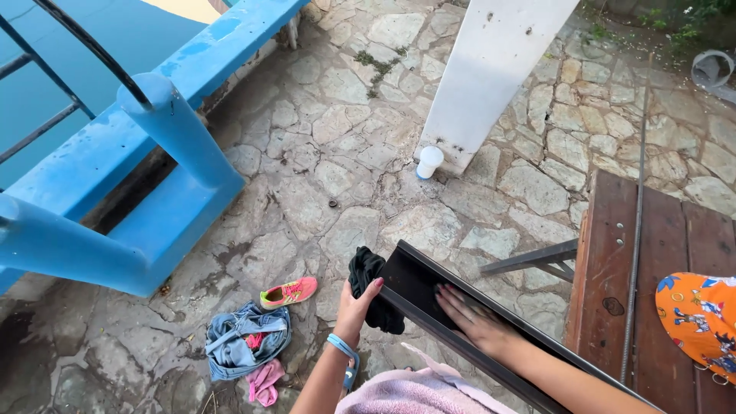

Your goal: Cleaning the interior of a long metal gutter using a cloth to wipe away debris.

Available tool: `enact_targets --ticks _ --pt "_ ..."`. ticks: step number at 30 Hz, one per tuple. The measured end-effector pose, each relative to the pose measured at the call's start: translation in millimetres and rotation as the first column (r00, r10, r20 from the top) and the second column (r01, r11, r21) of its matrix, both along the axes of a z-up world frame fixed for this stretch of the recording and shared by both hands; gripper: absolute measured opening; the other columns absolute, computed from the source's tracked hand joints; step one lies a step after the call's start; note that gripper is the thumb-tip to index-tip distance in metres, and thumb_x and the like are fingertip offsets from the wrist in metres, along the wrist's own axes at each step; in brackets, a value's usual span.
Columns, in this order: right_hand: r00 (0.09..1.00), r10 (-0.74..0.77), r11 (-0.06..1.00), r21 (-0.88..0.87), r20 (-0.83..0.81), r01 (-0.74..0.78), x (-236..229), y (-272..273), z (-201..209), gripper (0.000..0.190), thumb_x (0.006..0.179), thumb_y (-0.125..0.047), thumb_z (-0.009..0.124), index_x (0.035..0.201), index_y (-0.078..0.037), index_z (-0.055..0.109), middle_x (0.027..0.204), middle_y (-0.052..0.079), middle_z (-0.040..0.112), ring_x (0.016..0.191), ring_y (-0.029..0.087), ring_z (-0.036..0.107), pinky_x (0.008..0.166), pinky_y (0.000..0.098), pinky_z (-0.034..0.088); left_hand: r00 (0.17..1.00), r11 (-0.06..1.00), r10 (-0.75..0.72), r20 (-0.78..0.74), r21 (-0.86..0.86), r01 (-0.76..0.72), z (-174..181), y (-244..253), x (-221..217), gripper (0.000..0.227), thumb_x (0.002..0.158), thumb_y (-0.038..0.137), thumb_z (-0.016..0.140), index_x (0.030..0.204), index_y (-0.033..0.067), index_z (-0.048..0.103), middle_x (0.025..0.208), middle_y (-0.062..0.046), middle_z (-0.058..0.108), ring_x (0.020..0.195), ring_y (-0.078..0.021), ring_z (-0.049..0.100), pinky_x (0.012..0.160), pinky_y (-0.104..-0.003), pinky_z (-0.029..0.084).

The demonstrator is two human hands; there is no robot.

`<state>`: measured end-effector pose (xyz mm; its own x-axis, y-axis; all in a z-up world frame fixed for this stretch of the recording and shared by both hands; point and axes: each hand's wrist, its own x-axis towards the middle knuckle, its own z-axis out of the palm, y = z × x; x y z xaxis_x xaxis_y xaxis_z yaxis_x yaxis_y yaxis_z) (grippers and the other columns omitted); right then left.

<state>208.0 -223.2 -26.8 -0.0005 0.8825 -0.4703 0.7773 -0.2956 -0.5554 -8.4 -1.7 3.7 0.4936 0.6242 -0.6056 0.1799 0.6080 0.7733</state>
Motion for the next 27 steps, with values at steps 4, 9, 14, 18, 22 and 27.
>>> enact_targets --ticks 4,9,14,18,22,27 --pt "0.933 0.107 0.808 0.516 0.344 -0.284 -3.4 66.9 -20.2 0.067 0.106 -0.043 0.034 0.163 -0.009 0.025 0.17 0.013 0.022 0.154 0.034 0.022 0.12 0.0466 0.029 0.991 0.998 0.051 0.123 0.04 -0.056 -26.7 -2.7 5.9 0.097 0.075 0.045 0.096 0.151 0.0062 0.049 0.144 -0.024 0.059 0.138 -0.0367 0.054 0.114 -0.05 0.045" --pt "0.996 0.084 0.977 0.199 -0.039 -0.075 -10.1 37.7 16.7 0.098 0.083 0.02 0.032 0.165 -0.023 0.0 0.174 0.007 -0.011 0.16 0.026 -0.011 0.126 0.0552 -0.007 0.999 0.999 0.028 0.033 0.026 -0.028 2.0 0.9 3.3 0.082 0.07 0.044 0.079 0.142 0.0114 0.056 0.138 -0.011 0.068 0.129 -0.0251 0.064 0.108 -0.038 0.052" --pt "0.957 0.16 0.952 0.218 0.24 -0.214 10.2 1.7 -30.6 0.106 0.07 0.014 0.038 0.165 -0.017 0.004 0.174 0.009 -0.003 0.16 0.025 -0.005 0.127 0.047 0.002 0.997 0.999 -0.035 -0.063 0.0 0.035 -5.8 -2.9 -1.3 0.117 0.066 0.06 0.076 0.159 0.0103 0.027 0.165 -0.01 0.031 0.152 -0.0263 0.033 0.124 -0.044 0.032" --pt "0.978 0.13 0.82 0.537 0.164 -0.199 -4.0 87.7 -36.0 0.058 0.11 -0.02 0.041 0.163 -0.011 0.021 0.172 0.01 0.015 0.16 0.023 0.012 0.13 0.0382 0.01 0.994 0.997 0.079 0.08 -0.019 -0.077 7.7 -3.3 6.7 0.081 0.071 0.043 0.079 0.141 0.0089 0.056 0.136 -0.012 0.068 0.125 -0.0236 0.066 0.107 -0.036 0.053" --pt "0.995 0.078 0.826 0.555 0.059 -0.098 -20.3 88.1 -6.2 0.053 0.11 -0.021 0.039 0.16 -0.009 0.029 0.17 0.011 0.022 0.158 0.023 0.016 0.13 0.0386 0.011 0.992 0.996 0.084 0.099 -0.025 -0.081 3.2 -3.1 6.2 0.079 0.072 0.04 0.079 0.14 0.0076 0.058 0.135 -0.012 0.069 0.125 -0.0232 0.066 0.107 -0.036 0.053" --pt "0.971 0.125 0.962 0.215 0.205 -0.169 -12.6 12.2 2.8 0.114 0.063 0.022 0.03 0.166 -0.019 0.003 0.175 0.003 -0.006 0.16 0.019 -0.006 0.128 0.0444 0.002 1.0 0.998 0.021 -0.002 0.067 -0.021 -11.7 -4.0 -3.9 0.094 0.068 0.054 0.076 0.149 0.0126 0.05 0.149 -0.009 0.059 0.138 -0.0242 0.056 0.115 -0.039 0.045"
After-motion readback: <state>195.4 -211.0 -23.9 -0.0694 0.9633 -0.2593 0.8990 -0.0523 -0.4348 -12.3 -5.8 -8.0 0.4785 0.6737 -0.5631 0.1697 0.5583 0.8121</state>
